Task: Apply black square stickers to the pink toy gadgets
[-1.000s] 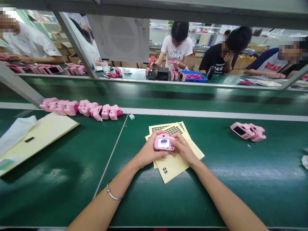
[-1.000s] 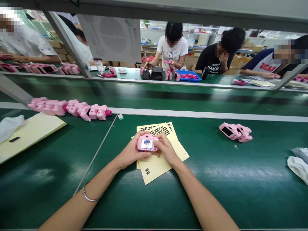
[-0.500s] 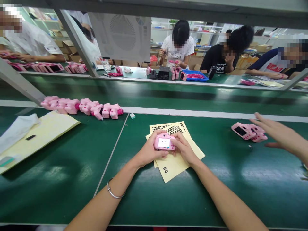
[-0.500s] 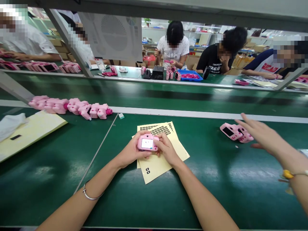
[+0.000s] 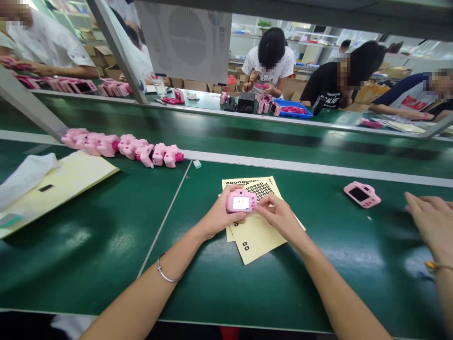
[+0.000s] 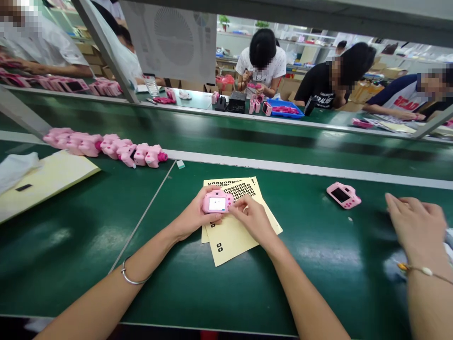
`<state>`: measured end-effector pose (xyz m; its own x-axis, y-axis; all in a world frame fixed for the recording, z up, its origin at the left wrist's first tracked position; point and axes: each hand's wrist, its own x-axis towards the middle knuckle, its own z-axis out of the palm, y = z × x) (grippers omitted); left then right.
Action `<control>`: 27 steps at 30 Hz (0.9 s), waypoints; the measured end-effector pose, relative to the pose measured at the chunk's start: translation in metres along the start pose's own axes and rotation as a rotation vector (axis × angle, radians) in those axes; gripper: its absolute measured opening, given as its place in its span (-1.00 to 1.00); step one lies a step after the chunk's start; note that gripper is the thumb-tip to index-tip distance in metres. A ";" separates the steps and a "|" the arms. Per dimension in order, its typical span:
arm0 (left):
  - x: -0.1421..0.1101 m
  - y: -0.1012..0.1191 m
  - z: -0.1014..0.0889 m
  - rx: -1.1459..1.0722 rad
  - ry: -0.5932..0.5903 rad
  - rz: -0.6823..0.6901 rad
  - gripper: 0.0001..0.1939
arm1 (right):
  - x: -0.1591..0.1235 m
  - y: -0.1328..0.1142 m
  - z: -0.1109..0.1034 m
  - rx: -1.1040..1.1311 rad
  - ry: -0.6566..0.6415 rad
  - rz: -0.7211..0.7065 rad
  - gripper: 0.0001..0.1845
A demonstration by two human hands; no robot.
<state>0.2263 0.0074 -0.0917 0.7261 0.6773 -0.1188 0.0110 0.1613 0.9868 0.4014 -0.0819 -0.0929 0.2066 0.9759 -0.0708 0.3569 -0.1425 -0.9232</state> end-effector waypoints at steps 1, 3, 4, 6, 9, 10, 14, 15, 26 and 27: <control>0.000 0.000 0.000 -0.004 0.005 0.003 -0.27 | -0.003 -0.002 -0.002 -0.036 -0.111 0.004 -0.73; 0.000 0.001 0.000 -0.001 0.021 0.006 -0.27 | -0.009 -0.005 -0.001 -0.107 -0.328 0.032 -0.81; 0.000 0.001 0.000 -0.001 0.032 0.006 -0.27 | -0.011 -0.006 0.002 -0.152 -0.384 0.040 -0.85; 0.001 0.000 -0.001 -0.003 0.053 0.010 -0.27 | -0.016 -0.007 0.009 -0.254 -0.393 0.025 -0.89; 0.002 -0.003 -0.003 -0.007 0.061 0.025 -0.27 | -0.020 -0.008 0.019 -0.390 -0.326 -0.014 -0.91; 0.002 -0.004 -0.003 0.001 0.062 0.030 -0.27 | -0.021 -0.008 0.021 -0.423 -0.309 -0.014 -0.91; 0.003 -0.006 -0.005 0.017 0.061 0.040 -0.25 | -0.023 -0.009 0.027 -0.500 -0.274 -0.026 -0.90; 0.003 -0.006 -0.005 0.015 0.058 0.041 -0.25 | -0.024 -0.010 0.027 -0.499 -0.272 -0.032 -0.89; 0.004 -0.007 -0.005 0.021 0.048 0.051 -0.25 | -0.023 -0.009 0.030 -0.433 -0.274 0.027 -0.91; 0.004 -0.007 -0.005 0.022 0.048 0.053 -0.24 | -0.023 -0.009 0.031 -0.419 -0.272 0.031 -0.91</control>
<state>0.2258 0.0123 -0.1001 0.6921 0.7182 -0.0712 -0.0107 0.1088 0.9940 0.3658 -0.0979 -0.0948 -0.0022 0.9699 -0.2434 0.7013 -0.1720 -0.6918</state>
